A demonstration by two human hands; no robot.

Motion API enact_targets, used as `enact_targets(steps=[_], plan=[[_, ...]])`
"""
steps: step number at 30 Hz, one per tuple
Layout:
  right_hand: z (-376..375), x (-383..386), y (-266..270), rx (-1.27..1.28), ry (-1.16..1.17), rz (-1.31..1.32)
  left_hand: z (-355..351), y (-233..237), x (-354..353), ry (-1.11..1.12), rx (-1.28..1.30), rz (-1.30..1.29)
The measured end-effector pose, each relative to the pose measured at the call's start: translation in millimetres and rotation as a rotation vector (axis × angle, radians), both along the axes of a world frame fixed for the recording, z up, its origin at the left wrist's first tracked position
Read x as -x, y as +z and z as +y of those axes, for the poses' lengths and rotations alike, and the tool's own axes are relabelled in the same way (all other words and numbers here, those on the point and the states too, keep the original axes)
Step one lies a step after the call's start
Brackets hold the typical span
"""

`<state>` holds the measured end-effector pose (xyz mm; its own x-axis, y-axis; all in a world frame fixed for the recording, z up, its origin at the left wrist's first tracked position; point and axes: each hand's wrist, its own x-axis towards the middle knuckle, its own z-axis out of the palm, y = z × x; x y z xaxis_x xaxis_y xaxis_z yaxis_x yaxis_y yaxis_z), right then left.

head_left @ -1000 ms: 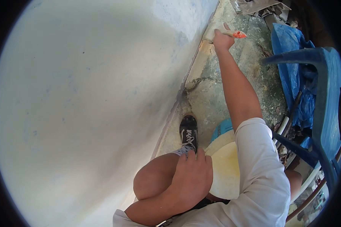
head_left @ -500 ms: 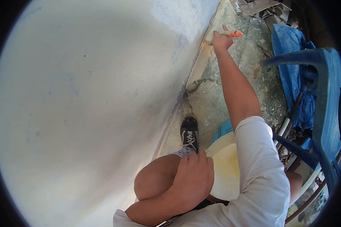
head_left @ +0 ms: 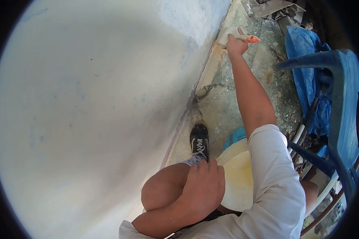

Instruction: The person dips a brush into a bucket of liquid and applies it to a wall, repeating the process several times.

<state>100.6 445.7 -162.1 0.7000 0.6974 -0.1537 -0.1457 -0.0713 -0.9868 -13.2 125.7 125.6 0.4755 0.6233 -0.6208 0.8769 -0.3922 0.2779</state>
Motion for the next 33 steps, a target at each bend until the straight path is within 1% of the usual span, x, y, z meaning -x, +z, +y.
enact_targets(steps=[5, 7, 9, 12, 17, 19, 22, 24, 30, 33], plan=[[4.2, 1.4, -8.4, 0.042, 0.028, -0.038, -1.4, -0.3, 0.3, -0.009, -0.001, 0.007], [6.0, 3.6, -7.0, 0.039, 0.036, -0.053, -1.8, -0.7, 0.9, -0.002, 0.000, 0.010], [5.4, 5.0, -5.5, 0.065, 0.039, -0.122, -1.8, -0.6, 0.8, 0.003, -0.001, 0.009], [5.0, 7.2, -1.9, 0.095, 0.045, -0.128, -0.6, 0.2, 0.9, 0.004, -0.002, 0.006], [12.6, 11.8, -12.1, 0.077, 0.069, -0.094, 0.1, -0.9, 3.0, -0.016, -0.002, 0.006], [10.9, 13.8, -4.3, 0.064, 0.081, -0.106, 0.6, -0.5, 2.4, 0.004, -0.008, 0.004], [8.2, 7.7, -4.8, 0.085, 0.032, -0.089, 2.7, 0.2, 3.4, 0.001, 0.027, 0.016], [8.6, 0.9, -4.8, 0.008, 0.018, -0.026, 2.8, 0.0, 2.1, 0.001, 0.032, 0.016], [-0.5, 2.1, 2.7, 0.114, 0.030, -0.048, 1.7, -0.7, 0.8, -0.005, 0.025, 0.015], [3.1, 6.7, -0.6, 0.083, 0.035, -0.054, 2.1, -0.7, 1.3, 0.002, 0.019, 0.010]])
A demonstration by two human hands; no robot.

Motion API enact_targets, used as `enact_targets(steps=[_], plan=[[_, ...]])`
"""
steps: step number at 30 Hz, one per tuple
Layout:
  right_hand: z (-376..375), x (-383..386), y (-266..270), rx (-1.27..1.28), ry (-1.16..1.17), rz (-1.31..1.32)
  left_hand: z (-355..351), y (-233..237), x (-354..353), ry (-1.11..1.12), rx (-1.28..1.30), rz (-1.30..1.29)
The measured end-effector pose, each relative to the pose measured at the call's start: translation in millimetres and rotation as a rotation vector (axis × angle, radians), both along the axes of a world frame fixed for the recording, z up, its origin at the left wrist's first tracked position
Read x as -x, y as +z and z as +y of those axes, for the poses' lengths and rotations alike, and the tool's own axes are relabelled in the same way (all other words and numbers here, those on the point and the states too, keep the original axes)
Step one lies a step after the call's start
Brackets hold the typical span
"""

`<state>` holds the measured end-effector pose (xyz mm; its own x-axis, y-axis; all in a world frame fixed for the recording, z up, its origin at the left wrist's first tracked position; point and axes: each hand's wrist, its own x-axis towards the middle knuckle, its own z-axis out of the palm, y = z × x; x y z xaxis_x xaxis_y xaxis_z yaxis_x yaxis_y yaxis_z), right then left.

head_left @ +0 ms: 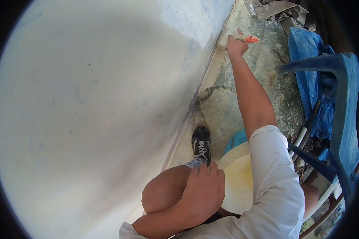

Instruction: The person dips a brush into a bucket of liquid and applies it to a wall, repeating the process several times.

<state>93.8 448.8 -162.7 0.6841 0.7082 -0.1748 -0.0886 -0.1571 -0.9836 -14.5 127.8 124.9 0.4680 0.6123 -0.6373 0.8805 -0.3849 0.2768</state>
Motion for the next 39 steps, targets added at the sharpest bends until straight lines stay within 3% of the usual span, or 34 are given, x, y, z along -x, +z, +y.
enact_targets(steps=[39], plan=[[8.8, -16.1, -3.7, -0.063, -0.011, 0.016, 4.3, -0.7, -0.3, 0.024, 0.028, -0.010]])
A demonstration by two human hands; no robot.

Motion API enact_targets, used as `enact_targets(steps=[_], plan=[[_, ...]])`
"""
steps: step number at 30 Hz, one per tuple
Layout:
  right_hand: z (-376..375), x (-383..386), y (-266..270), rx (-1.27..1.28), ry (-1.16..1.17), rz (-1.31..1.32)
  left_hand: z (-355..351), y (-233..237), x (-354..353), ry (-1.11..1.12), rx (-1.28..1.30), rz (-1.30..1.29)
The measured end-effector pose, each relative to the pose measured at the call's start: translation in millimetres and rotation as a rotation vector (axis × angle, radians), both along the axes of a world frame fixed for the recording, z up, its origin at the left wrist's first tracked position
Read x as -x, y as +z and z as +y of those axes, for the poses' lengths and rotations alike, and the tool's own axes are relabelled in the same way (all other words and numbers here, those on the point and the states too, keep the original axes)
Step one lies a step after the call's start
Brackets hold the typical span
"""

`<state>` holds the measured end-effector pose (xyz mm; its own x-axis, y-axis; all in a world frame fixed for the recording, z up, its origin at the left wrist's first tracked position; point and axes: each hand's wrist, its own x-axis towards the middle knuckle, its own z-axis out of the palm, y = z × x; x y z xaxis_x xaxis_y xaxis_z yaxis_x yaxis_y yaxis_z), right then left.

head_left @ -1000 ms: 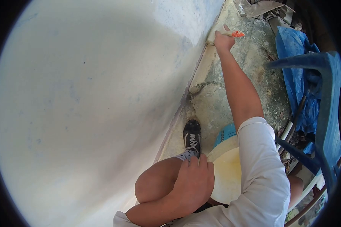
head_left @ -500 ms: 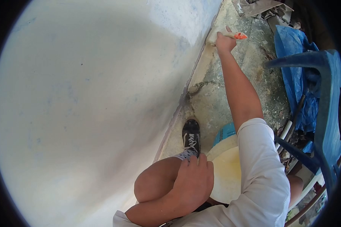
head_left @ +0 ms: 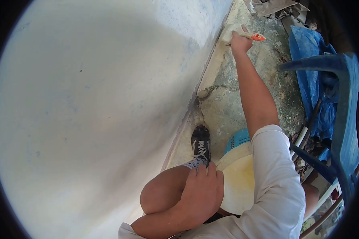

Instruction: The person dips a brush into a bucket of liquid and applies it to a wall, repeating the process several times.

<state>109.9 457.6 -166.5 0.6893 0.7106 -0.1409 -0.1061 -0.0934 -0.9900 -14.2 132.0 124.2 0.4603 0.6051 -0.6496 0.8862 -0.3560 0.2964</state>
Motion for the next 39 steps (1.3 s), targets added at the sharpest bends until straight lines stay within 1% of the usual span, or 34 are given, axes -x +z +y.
enact_targets(steps=[7, 14, 19, 21, 22, 24, 25, 27, 33, 36, 39], plan=[[5.5, 4.6, -9.8, -0.043, -0.006, 0.070, 0.1, -0.7, -0.5, -0.013, 0.014, 0.018], [4.8, 10.1, 3.2, 0.035, -0.003, -0.035, -1.2, -1.0, 0.9, -0.015, 0.004, 0.008], [16.7, 11.9, -6.6, 0.081, 0.044, -0.080, -0.4, 0.2, 1.1, 0.029, 0.016, -0.003], [16.1, 12.6, -6.5, 0.006, 0.043, -0.054, 0.6, -0.1, 1.9, 0.017, 0.024, 0.006], [15.8, 10.2, -5.7, 0.012, 0.043, -0.055, 1.1, -0.1, 2.4, 0.006, 0.030, 0.013], [15.3, 4.5, -3.5, -0.033, -0.022, 0.063, 2.7, 0.4, 2.3, -0.003, 0.047, 0.016], [13.6, 2.3, -4.3, -0.030, -0.021, 0.059, 3.3, 0.7, 1.7, -0.013, 0.056, 0.023], [12.7, -1.2, -4.7, 0.074, 0.012, -0.024, 3.4, 1.0, 0.7, -0.016, 0.061, 0.021], [17.7, 1.8, -11.4, 0.025, 0.009, -0.066, 5.5, 0.9, -0.5, -0.020, 0.056, 0.020], [18.0, 2.3, -8.8, 0.051, 0.008, -0.067, 5.6, -0.1, -1.1, -0.017, 0.052, 0.022], [18.3, 4.1, -10.3, 0.021, 0.006, -0.050, 6.6, -0.7, -1.5, -0.017, 0.050, 0.022]])
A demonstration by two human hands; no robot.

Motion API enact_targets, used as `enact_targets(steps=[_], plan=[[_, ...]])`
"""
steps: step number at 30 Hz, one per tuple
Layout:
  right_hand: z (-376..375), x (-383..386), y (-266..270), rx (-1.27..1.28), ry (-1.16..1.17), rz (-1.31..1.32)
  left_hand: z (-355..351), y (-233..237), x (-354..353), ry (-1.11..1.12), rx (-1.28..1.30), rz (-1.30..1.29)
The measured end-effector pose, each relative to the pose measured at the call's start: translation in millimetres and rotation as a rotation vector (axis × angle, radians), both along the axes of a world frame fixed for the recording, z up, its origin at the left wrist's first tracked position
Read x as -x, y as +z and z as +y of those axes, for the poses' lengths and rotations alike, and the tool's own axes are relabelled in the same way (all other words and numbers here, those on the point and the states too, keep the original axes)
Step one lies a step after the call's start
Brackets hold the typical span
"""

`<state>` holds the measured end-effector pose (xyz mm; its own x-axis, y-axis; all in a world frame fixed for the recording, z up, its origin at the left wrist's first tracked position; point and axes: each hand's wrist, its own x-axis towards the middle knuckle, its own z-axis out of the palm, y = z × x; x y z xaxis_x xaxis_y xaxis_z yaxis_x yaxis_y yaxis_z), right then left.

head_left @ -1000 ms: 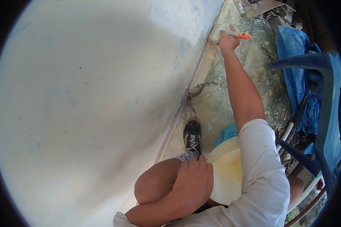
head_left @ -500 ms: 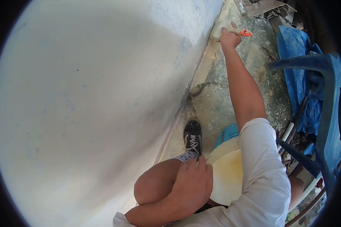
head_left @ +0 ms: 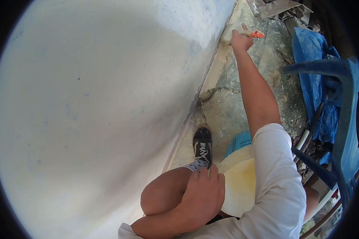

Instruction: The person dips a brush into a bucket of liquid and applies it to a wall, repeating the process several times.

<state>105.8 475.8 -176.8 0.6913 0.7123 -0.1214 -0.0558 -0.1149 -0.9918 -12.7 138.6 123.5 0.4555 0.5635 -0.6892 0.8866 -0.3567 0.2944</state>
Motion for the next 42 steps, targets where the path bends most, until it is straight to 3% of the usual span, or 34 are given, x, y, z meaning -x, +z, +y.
enact_targets(steps=[10, 12, 34, 36, 40, 42], plan=[[1.5, 4.4, 2.3, 0.017, 0.056, 0.015, -0.3, -0.4, -0.2, 0.028, -0.012, -0.016], [1.6, 0.8, 1.7, -0.092, 0.003, 0.128, 1.5, 0.3, -0.4, 0.012, 0.004, -0.006], [11.9, 1.8, 9.4, -0.025, 0.065, -0.051, 2.8, -2.2, -0.5, 0.027, -0.033, -0.030], [5.3, -1.8, 19.7, -0.202, 0.028, 0.272, 3.7, -1.7, -0.6, 0.017, -0.030, -0.022], [-10.4, -11.0, 26.5, -0.269, 0.019, 0.328, 2.7, -2.6, -3.0, -0.009, -0.072, -0.014], [-16.8, -3.0, 26.0, -0.082, 0.030, 0.313, 0.0, -4.8, -2.9, -0.023, -0.097, -0.035]])
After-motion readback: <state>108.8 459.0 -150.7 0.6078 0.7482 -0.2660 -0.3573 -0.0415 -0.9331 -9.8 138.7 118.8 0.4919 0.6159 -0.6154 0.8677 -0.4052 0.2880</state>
